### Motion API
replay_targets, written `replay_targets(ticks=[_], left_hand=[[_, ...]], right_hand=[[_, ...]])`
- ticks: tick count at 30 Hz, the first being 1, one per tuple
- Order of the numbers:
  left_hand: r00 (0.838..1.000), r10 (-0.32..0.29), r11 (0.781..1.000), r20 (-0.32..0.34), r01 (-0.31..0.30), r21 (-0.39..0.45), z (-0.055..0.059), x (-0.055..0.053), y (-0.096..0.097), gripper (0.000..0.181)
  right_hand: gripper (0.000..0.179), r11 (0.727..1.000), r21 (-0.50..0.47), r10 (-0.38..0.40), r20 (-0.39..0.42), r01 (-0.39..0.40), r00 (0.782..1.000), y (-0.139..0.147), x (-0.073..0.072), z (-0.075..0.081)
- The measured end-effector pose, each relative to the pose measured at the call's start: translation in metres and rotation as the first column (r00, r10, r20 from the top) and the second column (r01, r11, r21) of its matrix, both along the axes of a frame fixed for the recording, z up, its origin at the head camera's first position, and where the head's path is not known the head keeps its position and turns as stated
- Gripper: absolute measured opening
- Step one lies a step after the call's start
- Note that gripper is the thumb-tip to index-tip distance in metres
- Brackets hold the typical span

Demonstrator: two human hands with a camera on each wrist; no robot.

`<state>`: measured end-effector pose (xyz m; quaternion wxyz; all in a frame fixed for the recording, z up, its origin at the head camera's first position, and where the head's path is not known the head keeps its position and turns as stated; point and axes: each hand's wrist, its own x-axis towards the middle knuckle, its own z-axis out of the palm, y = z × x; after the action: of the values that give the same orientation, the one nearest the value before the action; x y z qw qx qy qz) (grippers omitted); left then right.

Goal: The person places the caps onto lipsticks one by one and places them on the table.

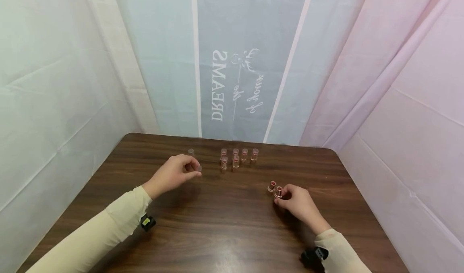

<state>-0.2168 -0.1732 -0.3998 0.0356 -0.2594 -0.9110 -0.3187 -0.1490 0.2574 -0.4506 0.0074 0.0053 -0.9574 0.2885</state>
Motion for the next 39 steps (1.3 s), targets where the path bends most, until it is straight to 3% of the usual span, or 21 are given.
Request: replay_targets(ticks=[6,11,16,20,29,39], left_hand=[[1.000,-0.003,1.000,-0.010,0.003,0.004,0.004,0.005,-0.001,0.014],[1.000,-0.001,1.000,-0.013,0.002,0.023,0.007,0.010,-0.003,0.014],[1.000,-0.006,0.999,0.008,0.006,0.038,0.007,0.015,-0.005,0.014],[1.000,-0.018,0.998,0.025,0.017,0.053,0.007,0.018,-0.004,0.013],[1.000,-0.028,0.999,0.001,0.027,0.045,0.001,0.022,-0.001,0.012],[0.999,-0.038,0.999,-0.037,0.039,0.036,0.001,0.027,0.004,0.014]], right_hand=[[0.021,0.999,-0.037,0.012,-0.107,-0.016,0.994,0.016,0.000,0.027],[0.021,0.987,-0.154,0.011,-0.206,-0.043,0.978,0.009,-0.009,0.047],[0.022,0.947,-0.305,0.023,-0.258,-0.104,0.966,-0.018,-0.016,0.049],[0.023,0.922,-0.361,0.041,-0.275,-0.143,0.961,-0.043,-0.019,0.051],[0.023,0.882,-0.380,0.170,-0.296,-0.280,0.940,-0.094,-0.019,0.059],[0.020,0.863,-0.387,0.212,-0.308,-0.326,0.928,-0.119,-0.017,0.049]])
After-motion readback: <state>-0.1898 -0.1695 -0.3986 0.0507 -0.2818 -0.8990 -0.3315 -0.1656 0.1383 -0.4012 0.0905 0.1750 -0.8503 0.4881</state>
